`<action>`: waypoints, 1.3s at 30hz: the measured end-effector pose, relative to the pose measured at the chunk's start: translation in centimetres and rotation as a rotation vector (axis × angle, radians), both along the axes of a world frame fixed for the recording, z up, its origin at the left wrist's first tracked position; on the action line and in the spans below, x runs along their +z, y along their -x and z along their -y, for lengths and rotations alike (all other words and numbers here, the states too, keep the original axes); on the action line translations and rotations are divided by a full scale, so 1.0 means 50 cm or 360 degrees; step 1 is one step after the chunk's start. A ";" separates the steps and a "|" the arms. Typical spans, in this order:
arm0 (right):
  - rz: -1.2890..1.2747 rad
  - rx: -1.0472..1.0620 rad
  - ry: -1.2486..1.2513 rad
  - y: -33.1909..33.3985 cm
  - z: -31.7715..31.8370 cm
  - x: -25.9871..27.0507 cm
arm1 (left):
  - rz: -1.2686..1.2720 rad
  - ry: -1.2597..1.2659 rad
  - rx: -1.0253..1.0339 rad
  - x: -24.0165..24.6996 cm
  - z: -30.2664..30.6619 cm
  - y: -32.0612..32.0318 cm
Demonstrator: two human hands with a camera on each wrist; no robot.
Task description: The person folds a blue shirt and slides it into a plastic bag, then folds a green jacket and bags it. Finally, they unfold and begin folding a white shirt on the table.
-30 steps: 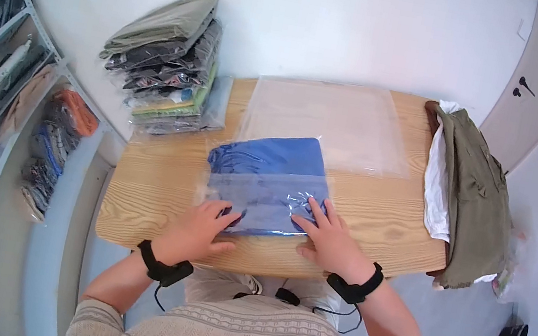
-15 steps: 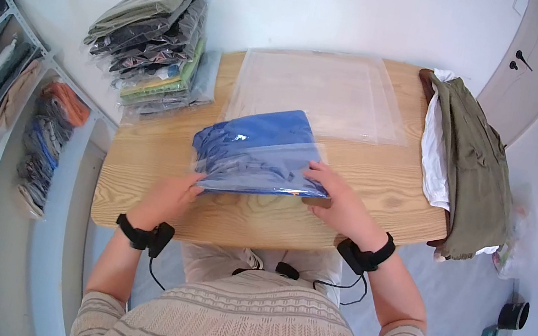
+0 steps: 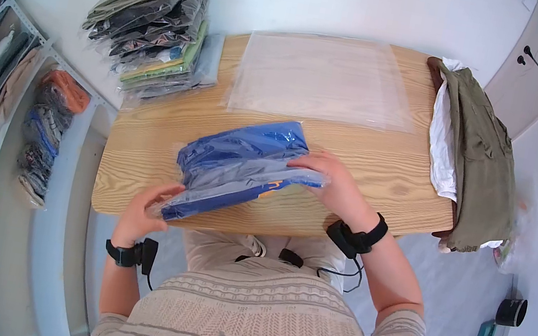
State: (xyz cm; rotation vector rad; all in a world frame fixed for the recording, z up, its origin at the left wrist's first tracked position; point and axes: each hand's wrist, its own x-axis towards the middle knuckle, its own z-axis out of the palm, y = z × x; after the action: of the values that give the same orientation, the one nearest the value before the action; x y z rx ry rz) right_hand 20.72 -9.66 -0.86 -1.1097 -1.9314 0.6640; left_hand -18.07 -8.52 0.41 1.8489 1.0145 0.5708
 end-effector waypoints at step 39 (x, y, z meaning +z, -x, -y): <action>-0.1546 -0.0185 0.1171 -0.002 -0.070 -0.089 | 0.1224 0.1436 0.0636 -0.045 -0.121 -0.104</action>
State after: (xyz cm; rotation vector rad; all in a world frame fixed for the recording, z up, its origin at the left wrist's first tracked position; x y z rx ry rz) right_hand 20.80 -6.18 -5.32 -0.9947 -0.7823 1.5622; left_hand -12.86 -2.50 -1.84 0.5461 0.8743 0.7958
